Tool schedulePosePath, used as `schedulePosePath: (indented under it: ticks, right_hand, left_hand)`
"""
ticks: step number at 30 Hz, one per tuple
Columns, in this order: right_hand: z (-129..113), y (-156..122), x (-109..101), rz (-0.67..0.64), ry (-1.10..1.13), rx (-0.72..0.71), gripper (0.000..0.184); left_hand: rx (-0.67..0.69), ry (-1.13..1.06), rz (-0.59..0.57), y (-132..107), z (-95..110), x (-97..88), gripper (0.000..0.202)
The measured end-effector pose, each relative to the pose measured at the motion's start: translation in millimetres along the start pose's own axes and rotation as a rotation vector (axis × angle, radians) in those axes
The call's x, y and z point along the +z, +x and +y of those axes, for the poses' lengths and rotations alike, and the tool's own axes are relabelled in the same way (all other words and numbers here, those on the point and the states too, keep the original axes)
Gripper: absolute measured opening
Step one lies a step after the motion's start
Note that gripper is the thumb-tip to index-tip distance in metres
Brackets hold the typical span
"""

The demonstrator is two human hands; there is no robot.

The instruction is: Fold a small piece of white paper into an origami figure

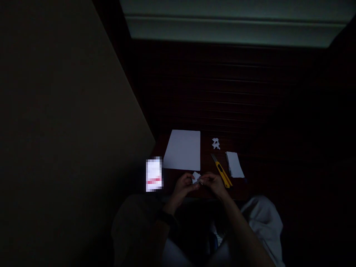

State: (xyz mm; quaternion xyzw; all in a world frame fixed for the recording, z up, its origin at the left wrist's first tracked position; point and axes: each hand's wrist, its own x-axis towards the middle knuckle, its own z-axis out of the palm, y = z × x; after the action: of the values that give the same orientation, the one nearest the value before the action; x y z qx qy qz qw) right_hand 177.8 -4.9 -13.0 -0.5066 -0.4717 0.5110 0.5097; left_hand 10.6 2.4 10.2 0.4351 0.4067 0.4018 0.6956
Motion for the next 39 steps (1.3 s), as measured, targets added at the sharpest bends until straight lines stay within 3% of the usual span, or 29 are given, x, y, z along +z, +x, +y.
schedulePosePath:
  ticks: [8,17,25,39]
  right_hand:
    - [5.6,-0.5,0.0,0.029,-0.053,0.017,0.022]
    - [6.1,-1.6,1.8,0.056,-0.089,0.026,0.021]
    - [5.9,-1.7,2.6,0.018,0.089,0.073,0.025]
    - [5.6,-1.7,4.3,0.073,0.057,0.061,0.025]
  left_hand:
    - [-0.003,-0.006,-0.056,0.8,3.1,-3.0,0.042]
    - [0.010,-0.040,0.074,-2.4,5.4,7.4,0.033]
    - [0.015,-0.156,0.052,-1.7,2.9,3.6,0.029]
    - [0.023,-0.088,0.078,-0.3,-0.9,5.0,0.025]
